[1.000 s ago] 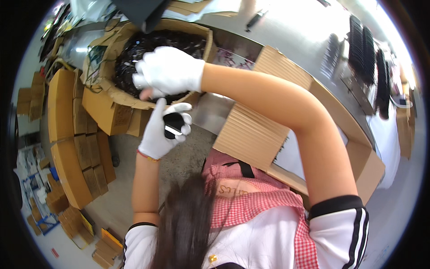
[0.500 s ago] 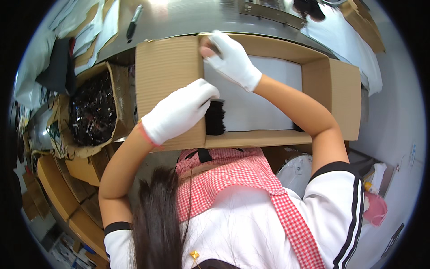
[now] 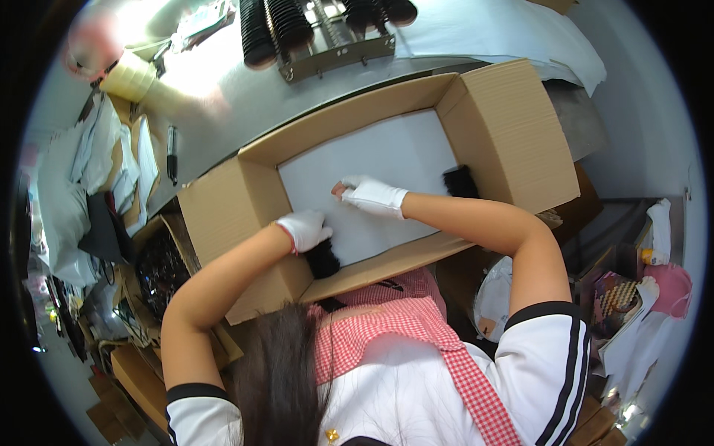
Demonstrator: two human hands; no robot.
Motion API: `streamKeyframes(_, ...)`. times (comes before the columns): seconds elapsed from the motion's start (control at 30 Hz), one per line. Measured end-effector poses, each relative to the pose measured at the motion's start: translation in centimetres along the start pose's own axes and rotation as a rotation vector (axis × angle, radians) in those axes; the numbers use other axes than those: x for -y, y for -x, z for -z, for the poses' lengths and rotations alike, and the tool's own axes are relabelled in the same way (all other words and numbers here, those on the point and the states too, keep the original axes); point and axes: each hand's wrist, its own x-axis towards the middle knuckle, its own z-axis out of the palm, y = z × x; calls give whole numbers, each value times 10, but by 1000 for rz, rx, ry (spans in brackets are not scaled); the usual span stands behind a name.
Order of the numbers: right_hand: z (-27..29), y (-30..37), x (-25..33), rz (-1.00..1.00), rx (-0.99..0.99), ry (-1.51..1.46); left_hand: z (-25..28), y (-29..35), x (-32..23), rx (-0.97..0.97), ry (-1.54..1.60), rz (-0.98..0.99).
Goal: The person repeatedly picks up black sunglasses from a cardboard box, places them into a metal rack, and then removes them to return to the box. This cycle continues throughout the clip without a visible final assembly or packaging state.
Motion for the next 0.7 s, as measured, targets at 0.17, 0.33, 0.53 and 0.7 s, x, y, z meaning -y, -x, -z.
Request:
streamKeyframes(0.17, 93, 13, 48, 402, -361, 185, 4, 26, -32, -69, -64, 203)
streamKeyframes(0.33, 185, -9, 81, 494, -989, -205, 78, 22, -46, -766, -83, -325)
streamKeyframes(0.53, 268, -71, 107, 482, -942, -399, 204, -54, -71, -1455, -311, -278)
streamKeyframes(0.7, 267, -87, 122, 577, -571, -448, 233, -75, -59, -1287, -255, -36)
